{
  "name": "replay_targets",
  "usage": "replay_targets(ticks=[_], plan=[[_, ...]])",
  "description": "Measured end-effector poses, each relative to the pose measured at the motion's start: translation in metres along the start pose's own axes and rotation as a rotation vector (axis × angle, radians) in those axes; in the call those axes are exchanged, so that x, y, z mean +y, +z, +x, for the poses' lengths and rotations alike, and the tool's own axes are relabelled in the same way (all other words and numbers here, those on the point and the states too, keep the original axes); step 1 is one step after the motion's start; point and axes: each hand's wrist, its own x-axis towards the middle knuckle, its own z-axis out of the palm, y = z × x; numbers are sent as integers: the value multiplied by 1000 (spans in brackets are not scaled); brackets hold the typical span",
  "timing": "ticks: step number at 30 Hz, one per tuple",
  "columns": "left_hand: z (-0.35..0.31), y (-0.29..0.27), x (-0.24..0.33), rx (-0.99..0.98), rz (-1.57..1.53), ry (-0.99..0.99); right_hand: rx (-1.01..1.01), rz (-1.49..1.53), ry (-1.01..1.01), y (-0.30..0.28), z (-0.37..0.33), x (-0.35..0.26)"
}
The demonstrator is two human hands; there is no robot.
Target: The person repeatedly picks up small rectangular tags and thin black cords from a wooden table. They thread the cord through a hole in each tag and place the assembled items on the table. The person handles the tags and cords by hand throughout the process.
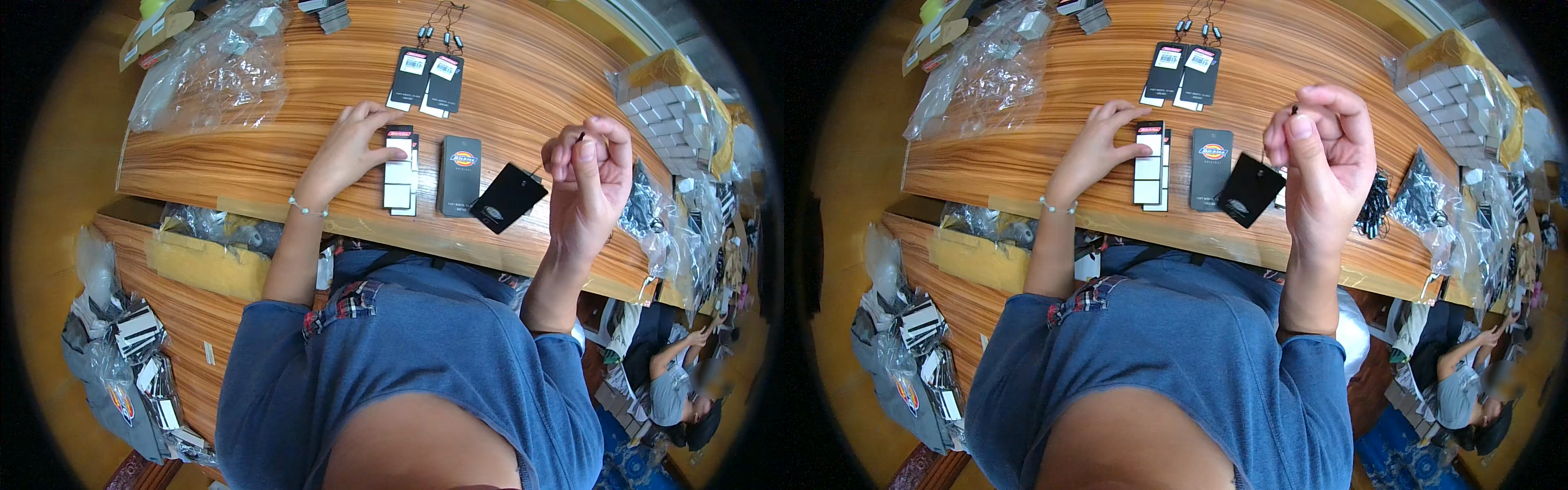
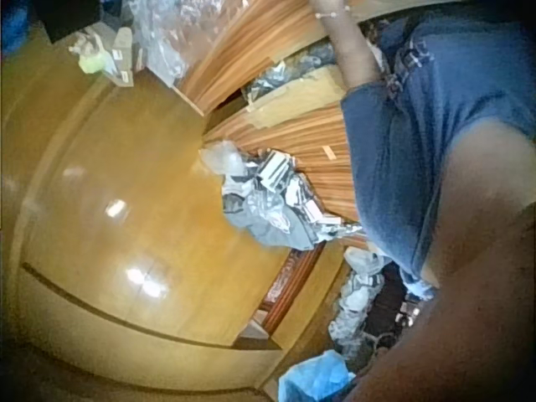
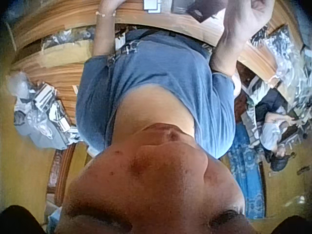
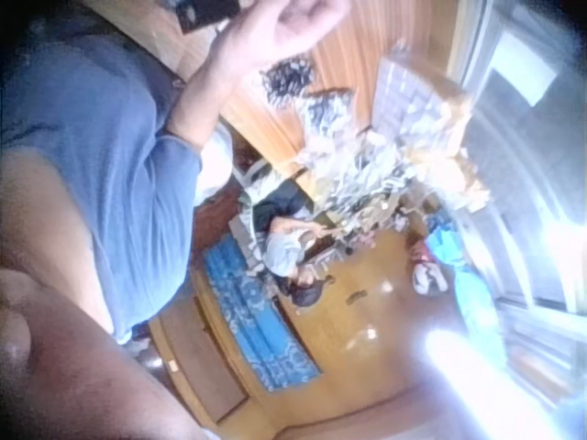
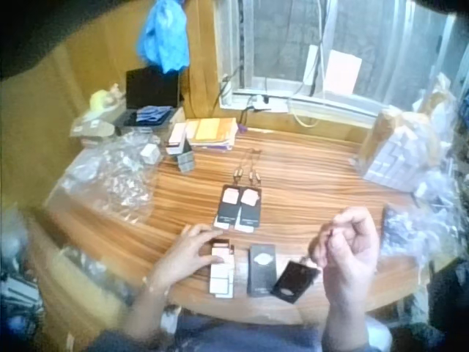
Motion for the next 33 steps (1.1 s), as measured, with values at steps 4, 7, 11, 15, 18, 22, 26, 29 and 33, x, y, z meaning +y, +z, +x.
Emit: replay_targets(ticks=[4, 7, 11, 15, 18, 22, 26, 29, 33], plan=[[-5, 8, -9, 7, 99, -2, 40, -97, 78, -2, -4, 1], [-8, 5, -2, 92, 186, 44, 13, -134, 161, -1, -4, 0], [-7, 3, 9, 114, -286, -25, -7, -284, 205, 2, -4, 2], [-3, -9, 54, 111, -800, -94, -62, -523, 280, 17, -7, 12], [1, -8, 74, 151, -782, -50, -66, -668, 168, 24, -7, 20], [5, -5, 95, 208, -713, 77, -3, -680, 112, 22, -7, 17], [7, -5, 104, 171, -637, 127, 6, -665, 102, 15, -7, 13], [10, -4, 107, 143, -596, 159, -16, -710, 124, 10, -8, 8], [13, -4, 112, 107, -604, 175, -34, -785, 118, 6, -7, 2]])
